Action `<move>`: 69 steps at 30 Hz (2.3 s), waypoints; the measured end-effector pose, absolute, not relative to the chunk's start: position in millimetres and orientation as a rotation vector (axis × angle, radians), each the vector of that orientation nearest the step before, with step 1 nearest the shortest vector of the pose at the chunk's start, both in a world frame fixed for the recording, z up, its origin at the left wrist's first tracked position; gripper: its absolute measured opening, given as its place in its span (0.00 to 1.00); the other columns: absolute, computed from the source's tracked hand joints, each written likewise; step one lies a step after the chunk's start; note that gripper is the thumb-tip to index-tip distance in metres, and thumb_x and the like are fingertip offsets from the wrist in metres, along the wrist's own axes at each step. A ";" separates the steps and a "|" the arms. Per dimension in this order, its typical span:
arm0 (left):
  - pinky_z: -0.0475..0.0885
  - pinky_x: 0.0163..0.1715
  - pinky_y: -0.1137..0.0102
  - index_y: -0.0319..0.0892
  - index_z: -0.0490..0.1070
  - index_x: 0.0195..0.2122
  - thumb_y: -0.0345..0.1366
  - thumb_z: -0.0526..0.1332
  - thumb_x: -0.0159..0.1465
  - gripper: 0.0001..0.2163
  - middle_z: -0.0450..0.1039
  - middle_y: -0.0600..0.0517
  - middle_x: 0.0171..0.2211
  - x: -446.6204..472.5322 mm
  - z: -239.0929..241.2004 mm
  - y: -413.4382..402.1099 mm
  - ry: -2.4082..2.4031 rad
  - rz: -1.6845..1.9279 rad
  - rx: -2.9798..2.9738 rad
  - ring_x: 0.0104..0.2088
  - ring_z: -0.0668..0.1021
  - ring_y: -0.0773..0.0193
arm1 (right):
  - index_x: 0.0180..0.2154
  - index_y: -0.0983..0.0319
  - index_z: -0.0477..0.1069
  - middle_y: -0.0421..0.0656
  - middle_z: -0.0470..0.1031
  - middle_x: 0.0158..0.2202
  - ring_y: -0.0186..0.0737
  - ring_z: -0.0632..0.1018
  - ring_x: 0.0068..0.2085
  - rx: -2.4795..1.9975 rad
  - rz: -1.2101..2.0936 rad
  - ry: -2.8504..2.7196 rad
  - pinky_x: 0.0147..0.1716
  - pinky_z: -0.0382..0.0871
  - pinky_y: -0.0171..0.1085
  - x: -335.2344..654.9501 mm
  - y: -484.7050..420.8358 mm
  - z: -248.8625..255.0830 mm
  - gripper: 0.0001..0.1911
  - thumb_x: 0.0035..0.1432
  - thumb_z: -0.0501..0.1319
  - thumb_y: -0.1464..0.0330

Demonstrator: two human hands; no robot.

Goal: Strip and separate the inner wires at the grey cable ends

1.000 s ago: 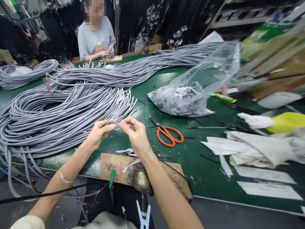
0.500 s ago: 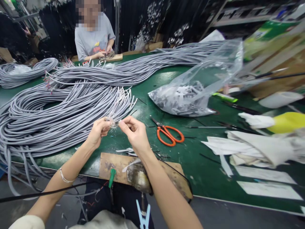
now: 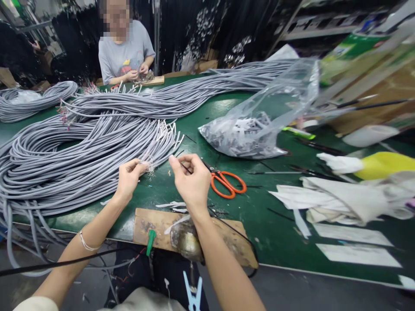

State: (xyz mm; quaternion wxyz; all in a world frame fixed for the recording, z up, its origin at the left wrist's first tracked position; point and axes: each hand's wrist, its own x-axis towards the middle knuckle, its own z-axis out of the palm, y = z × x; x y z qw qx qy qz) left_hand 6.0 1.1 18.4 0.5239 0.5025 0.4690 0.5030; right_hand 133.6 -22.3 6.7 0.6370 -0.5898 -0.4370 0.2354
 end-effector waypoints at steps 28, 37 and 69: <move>0.50 0.18 0.75 0.38 0.64 0.11 0.37 0.59 0.46 0.10 0.51 0.60 0.10 -1.5 23.4 2.6 1.171 0.962 1.341 0.16 0.54 0.76 | 0.25 0.59 0.62 0.40 0.69 0.23 0.39 0.68 0.29 -1.380 0.081 -1.728 0.32 0.53 0.38 142.1 -21.8 2.1 0.10 0.58 0.51 0.65; 0.52 0.21 0.74 0.37 0.65 0.15 0.38 0.58 0.49 0.11 0.54 0.57 0.14 -2.5 15.6 1.7 1.262 0.918 1.653 0.19 0.57 0.73 | 0.22 0.60 0.63 0.38 0.66 0.20 0.36 0.65 0.26 -1.259 0.340 -1.687 0.30 0.54 0.38 138.2 -27.1 10.0 0.10 0.55 0.55 0.66; 0.66 0.31 0.73 0.34 0.76 0.29 0.37 0.67 0.45 0.12 0.76 0.49 0.27 -4.3 7.4 14.8 1.053 0.951 1.289 0.28 0.73 0.67 | 0.21 0.62 0.66 0.36 0.62 0.17 0.28 0.60 0.20 -1.059 0.945 -1.072 0.20 0.53 0.32 135.2 -21.0 8.0 0.15 0.44 0.64 0.57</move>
